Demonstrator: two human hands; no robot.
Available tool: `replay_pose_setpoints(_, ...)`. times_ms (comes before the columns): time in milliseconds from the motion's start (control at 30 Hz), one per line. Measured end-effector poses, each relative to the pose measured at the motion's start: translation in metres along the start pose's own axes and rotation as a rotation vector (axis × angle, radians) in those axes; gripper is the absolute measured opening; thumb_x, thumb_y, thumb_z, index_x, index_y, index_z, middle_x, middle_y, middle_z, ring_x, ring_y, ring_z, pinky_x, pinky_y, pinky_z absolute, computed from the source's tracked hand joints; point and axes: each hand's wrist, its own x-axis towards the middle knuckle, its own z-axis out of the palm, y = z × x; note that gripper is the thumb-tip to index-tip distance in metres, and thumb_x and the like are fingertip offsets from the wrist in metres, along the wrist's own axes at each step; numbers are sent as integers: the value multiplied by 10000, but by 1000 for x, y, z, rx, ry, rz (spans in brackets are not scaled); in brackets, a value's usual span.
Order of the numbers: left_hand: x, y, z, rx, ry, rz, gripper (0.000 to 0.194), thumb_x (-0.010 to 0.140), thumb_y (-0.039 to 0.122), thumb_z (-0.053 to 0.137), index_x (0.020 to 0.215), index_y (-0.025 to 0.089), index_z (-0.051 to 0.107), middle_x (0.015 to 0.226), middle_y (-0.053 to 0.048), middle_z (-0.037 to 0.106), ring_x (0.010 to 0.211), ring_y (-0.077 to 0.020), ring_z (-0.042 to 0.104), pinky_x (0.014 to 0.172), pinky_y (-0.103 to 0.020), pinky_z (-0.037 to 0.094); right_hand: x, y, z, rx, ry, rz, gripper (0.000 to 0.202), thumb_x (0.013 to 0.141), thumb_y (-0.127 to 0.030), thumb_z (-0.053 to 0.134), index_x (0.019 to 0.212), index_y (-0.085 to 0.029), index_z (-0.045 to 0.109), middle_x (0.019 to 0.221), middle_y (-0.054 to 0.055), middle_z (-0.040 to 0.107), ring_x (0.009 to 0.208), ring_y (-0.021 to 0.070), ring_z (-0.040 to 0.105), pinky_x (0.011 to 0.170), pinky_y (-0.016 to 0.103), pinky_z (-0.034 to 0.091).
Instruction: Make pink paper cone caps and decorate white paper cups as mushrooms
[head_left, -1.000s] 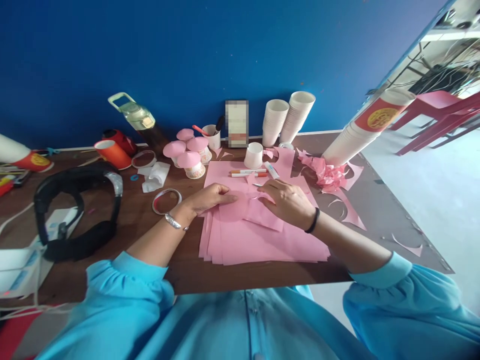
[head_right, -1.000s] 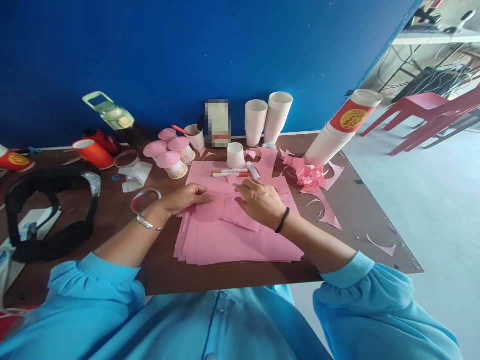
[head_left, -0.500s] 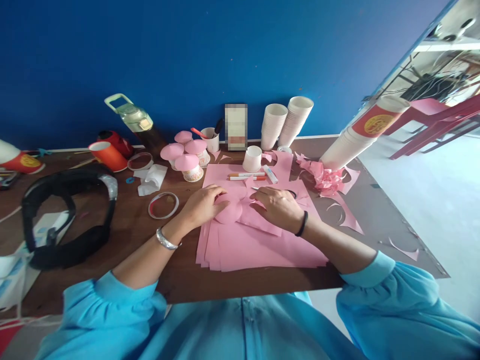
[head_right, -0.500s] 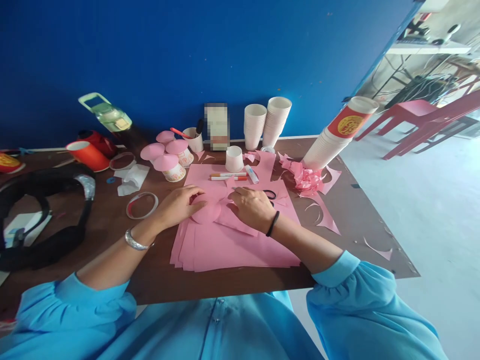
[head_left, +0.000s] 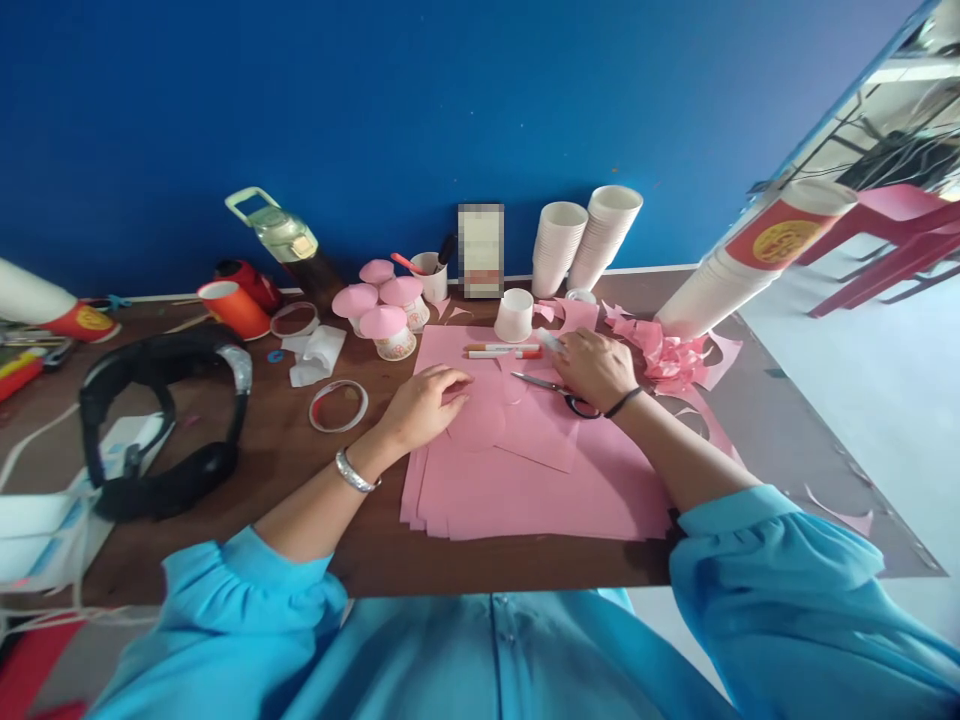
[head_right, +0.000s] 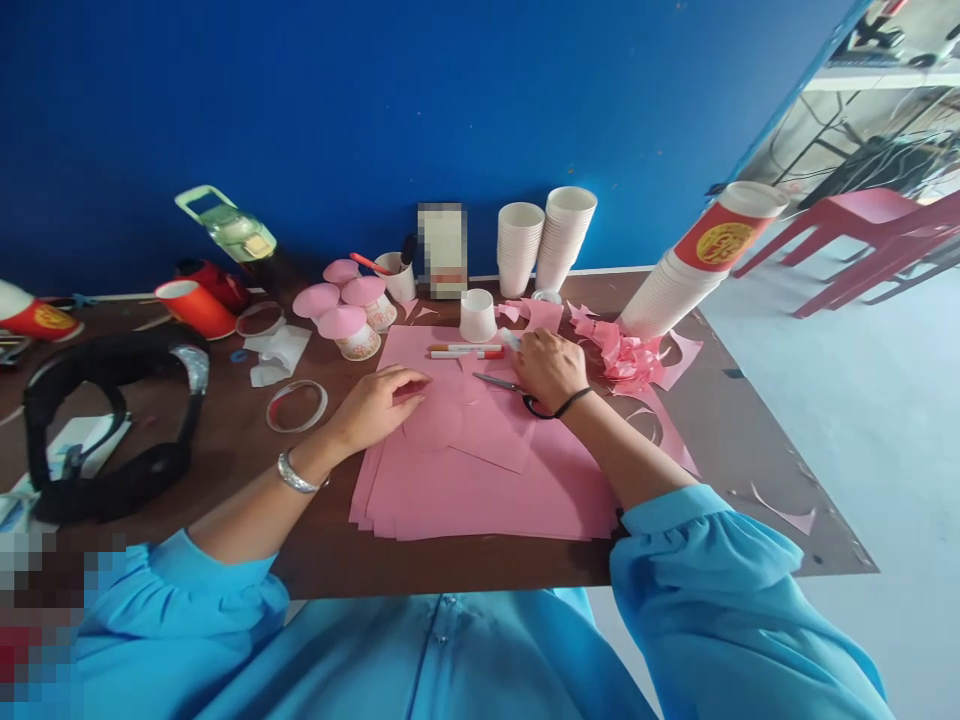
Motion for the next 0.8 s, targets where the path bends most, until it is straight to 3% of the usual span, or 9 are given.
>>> replay_pose_setpoints(133,-1,3,2,-32,-14,-33,167,934,237,613,1052,189,720,1102,-82,755,946,-200,722,870,-323,580,-5,8,-6,59,113,7,276,935,-277,515,1030,-155,744,1051,130,764,930,271,711,617,315,374)
replay_pose_setpoints(233,0,5,-11,77,-15,-73,154,937,256,608,995,210,742,1057,-65,772,905,-204,717,820,-318,556,-11,10,-7,101,229,-32,273,917,-305,519,959,-170,752,935,115,763,801,251,686,574,321,324)
replay_pose_setpoints(333,2,-3,-48,342,40,-227,186,944,299,590,922,235,763,1058,-73,786,983,-268,715,842,-369,533,-17,8,-5,150,284,-89,287,919,-341,518,941,-175,751,880,98,757,727,228,655,561,317,307)
replay_pose_setpoints(400,1,-19,-79,583,119,-415,241,941,377,592,921,212,766,1070,-133,768,988,-331,704,809,-416,531,-19,4,-5,168,275,-117,299,926,-356,518,960,-171,750,882,92,759,699,216,642,562,312,310)
replay_pose_setpoints(467,-2,-40,-105,765,175,-531,328,902,415,634,1079,162,745,1188,-213,721,1081,-402,676,821,-461,534,-21,1,-4,181,258,-130,305,930,-358,518,989,-168,749,897,89,764,689,208,637,569,307,321)
replay_pose_setpoints(533,-5,-62,-120,836,125,-608,474,845,458,691,1164,108,715,1234,-268,694,1148,-449,651,867,-488,531,-21,-1,-4,193,246,-138,305,934,-352,514,1004,-170,748,904,87,766,707,208,645,579,303,332)
replay_pose_setpoints(600,-9,-79,-124,825,22,-658,461,851,468,665,1140,116,731,1221,-269,706,1130,-451,664,873,-492,527,-20,-3,-2,196,234,-151,297,936,-342,510,994,-172,747,914,85,766,728,209,652,586,303,335)
replay_pose_setpoints(667,-12,-89,-120,793,-10,-696,380,910,407,560,1095,134,749,1179,-253,730,1089,-433,685,857,-489,519,-20,-4,0,188,214,-166,292,937,-340,511,977,-172,746,920,85,762,731,206,650,583,304,328)
replay_pose_setpoints(800,-20,-77,-117,760,120,-658,311,928,310,485,1011,158,744,1129,-212,741,1035,-389,697,825,-454,502,-21,-4,4,187,181,-168,295,941,-349,511,978,-170,743,919,83,751,724,202,645,569,304,313)
